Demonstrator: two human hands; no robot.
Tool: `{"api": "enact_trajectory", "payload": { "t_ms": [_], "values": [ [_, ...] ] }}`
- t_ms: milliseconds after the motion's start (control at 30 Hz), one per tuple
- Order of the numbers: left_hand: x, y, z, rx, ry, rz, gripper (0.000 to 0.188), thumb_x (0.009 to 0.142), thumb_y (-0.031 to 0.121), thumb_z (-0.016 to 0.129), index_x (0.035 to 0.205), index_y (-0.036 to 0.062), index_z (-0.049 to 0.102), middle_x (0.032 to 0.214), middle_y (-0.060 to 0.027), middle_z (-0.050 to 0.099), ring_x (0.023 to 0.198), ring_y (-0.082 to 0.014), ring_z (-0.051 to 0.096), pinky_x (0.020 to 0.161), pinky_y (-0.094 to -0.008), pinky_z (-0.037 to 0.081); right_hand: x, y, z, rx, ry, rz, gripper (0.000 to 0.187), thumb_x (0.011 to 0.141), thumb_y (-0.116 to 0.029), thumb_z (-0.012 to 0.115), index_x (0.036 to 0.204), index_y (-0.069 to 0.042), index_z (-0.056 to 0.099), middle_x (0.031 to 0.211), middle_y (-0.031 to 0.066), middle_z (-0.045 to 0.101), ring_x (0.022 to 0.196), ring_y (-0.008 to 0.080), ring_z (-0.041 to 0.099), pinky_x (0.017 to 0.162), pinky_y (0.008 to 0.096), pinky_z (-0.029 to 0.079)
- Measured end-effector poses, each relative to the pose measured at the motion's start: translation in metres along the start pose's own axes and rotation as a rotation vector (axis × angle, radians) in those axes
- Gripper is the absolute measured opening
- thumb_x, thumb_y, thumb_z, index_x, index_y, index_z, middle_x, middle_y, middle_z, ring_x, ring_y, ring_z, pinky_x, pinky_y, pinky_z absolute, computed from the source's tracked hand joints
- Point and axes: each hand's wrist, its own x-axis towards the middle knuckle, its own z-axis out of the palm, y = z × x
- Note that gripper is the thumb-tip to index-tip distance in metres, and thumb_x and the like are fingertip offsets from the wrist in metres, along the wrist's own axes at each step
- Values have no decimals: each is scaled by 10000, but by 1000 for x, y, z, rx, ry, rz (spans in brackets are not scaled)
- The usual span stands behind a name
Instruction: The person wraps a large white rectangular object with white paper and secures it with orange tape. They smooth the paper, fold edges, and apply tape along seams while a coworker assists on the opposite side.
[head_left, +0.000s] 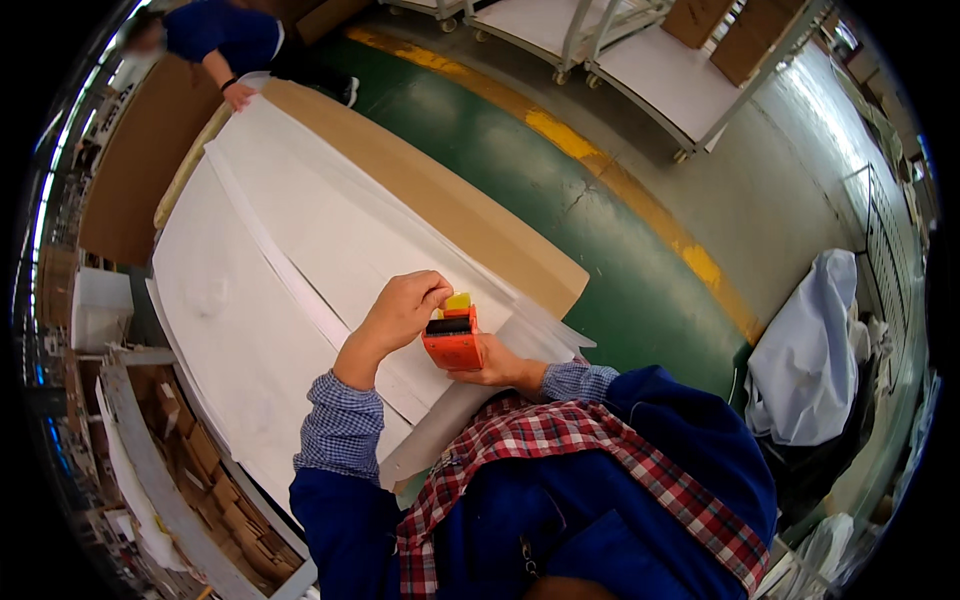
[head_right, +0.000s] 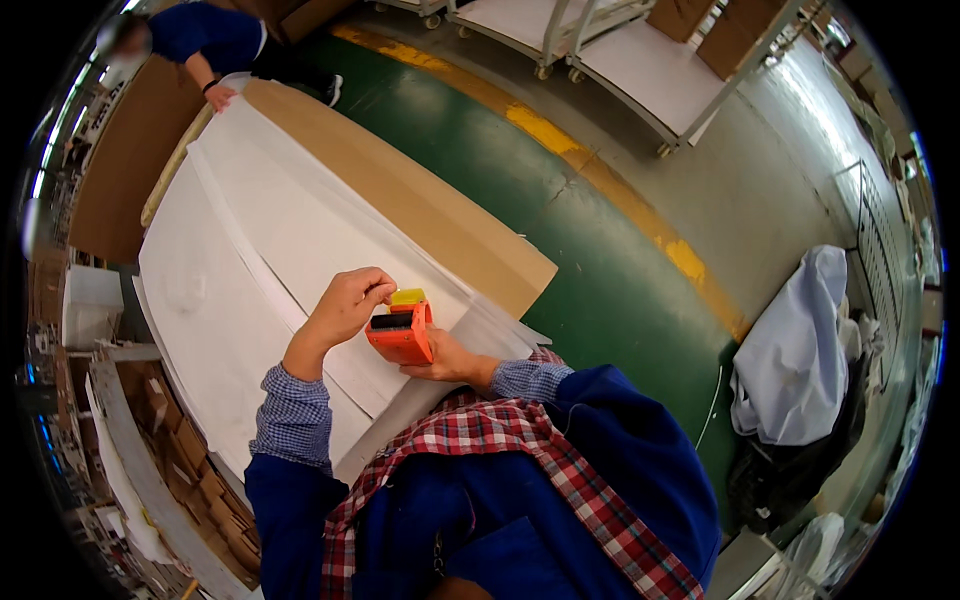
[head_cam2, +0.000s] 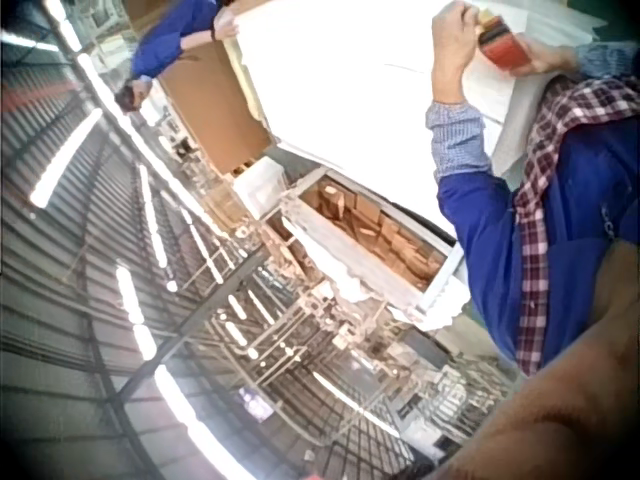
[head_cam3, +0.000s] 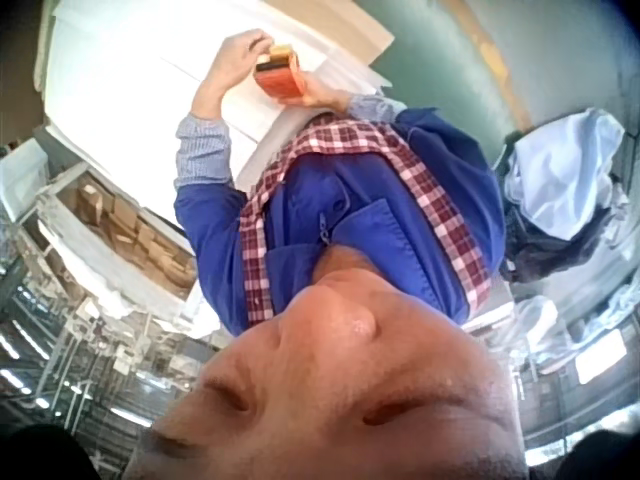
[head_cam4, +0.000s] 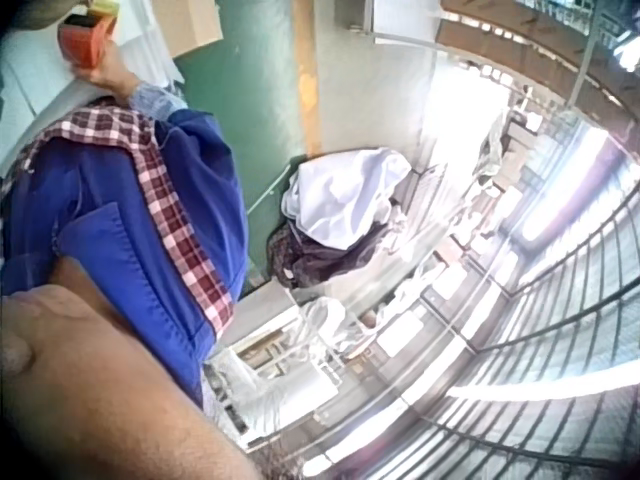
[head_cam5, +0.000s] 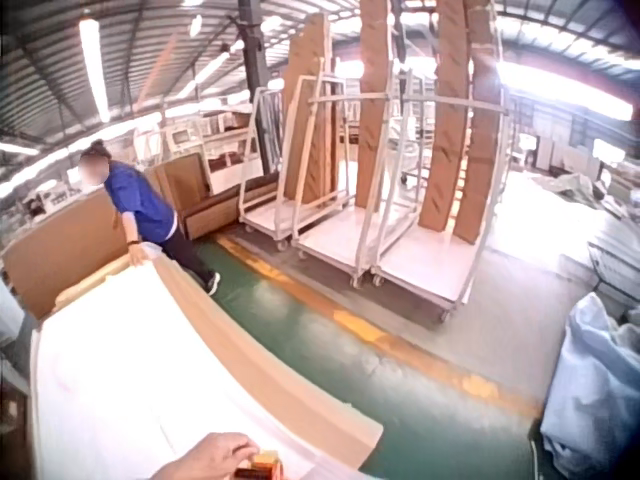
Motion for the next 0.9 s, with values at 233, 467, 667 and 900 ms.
{"api": "enact_trajectory", "payload": {
  "t_ms": [233,467,667,900],
  "values": [
    [45,3,-2,-119,-127,-46,186,921,151,519,853,-15,570,719,-36,566,674,-117,516,660,-260,454,4,-8,9,195,128,157,335,736,-144,733,1018,-46,581,903,45,620,834,149,571,764,295,465],
    [135,11,-24,-326,55,113,182,923,172,513,862,8,561,702,-9,517,681,-97,517,676,-233,440,-9,-51,40,407,265,187,249,820,-162,698,995,-31,579,942,33,600,874,127,546,797,267,448],
    [207,20,24,-317,-70,126,214,898,220,542,850,13,574,701,-17,546,648,-94,517,615,-253,445,-8,-64,38,616,277,246,387,832,-227,694,1129,-40,531,1054,46,584,966,156,543,842,320,447],
    [220,-92,98,104,-874,-259,189,829,208,636,900,37,599,768,-16,582,713,-103,548,679,-261,447,4,-68,67,768,462,339,415,818,-145,706,1164,-23,512,1050,32,567,976,127,528,846,292,438]
  ]
}}
